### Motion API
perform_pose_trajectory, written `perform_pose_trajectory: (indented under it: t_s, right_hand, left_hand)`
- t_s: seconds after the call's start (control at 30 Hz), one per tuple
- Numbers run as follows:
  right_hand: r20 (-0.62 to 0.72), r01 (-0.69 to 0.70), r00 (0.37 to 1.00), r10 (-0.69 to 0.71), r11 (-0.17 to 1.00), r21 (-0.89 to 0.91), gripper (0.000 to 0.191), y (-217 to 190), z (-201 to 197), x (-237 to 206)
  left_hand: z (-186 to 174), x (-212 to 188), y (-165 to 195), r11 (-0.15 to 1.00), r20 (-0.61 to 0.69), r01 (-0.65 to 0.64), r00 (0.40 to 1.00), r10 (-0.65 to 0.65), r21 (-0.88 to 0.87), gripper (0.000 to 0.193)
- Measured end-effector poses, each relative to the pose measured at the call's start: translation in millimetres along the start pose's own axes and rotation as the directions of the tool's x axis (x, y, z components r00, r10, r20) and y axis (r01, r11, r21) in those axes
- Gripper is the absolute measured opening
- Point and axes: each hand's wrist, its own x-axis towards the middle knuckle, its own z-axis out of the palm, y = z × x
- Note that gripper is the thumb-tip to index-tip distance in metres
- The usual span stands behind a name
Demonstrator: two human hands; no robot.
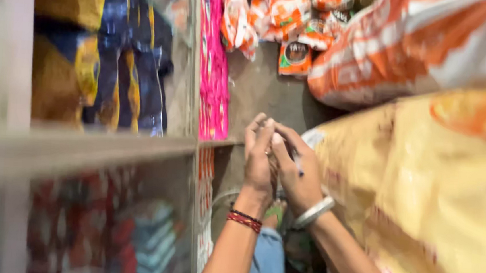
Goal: The person repeatedly picks up small orange and white salt packets from a pile on the floor, smooths them, and stacks them neatly on a low shelf. The person uses a small metal tool to press or mark the packets before placing them in the stack.
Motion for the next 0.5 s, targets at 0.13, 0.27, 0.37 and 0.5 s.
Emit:
perform_pose_trajectory:
  t_s: [0.13,0.27,0.37,0.5]
  right_hand:
    - [-0.285,-0.174,0.925,0.252,0.946,0.272,0.033,3.0,11.5,70.2]
    - [-0.338,-0.228,0.845,0.415,0.851,0.474,0.041,-6.5,15.3,118.1]
    - [-0.242,-0.380,0.779,0.579,0.742,0.552,0.054,-7.4,-0.3,171.4]
    - [-0.122,-0.563,0.627,0.770,0.556,0.611,0.081,16.5,-32.2,238.5]
  left_hand:
    - [26.5,80.1,9.8,0.998,0.138,0.065,0.988,-0.063,-0.014,0.033]
    - [53.7,131.2,28.8,0.984,-0.113,0.135,0.986,-0.123,0.116,0.036]
    - [69.2,171.4,45.1,0.984,-0.167,0.087,0.984,-0.060,0.158,0.035]
    - [81.0,226.7,55.2,0.974,-0.270,0.115,0.961,-0.060,0.196,0.034]
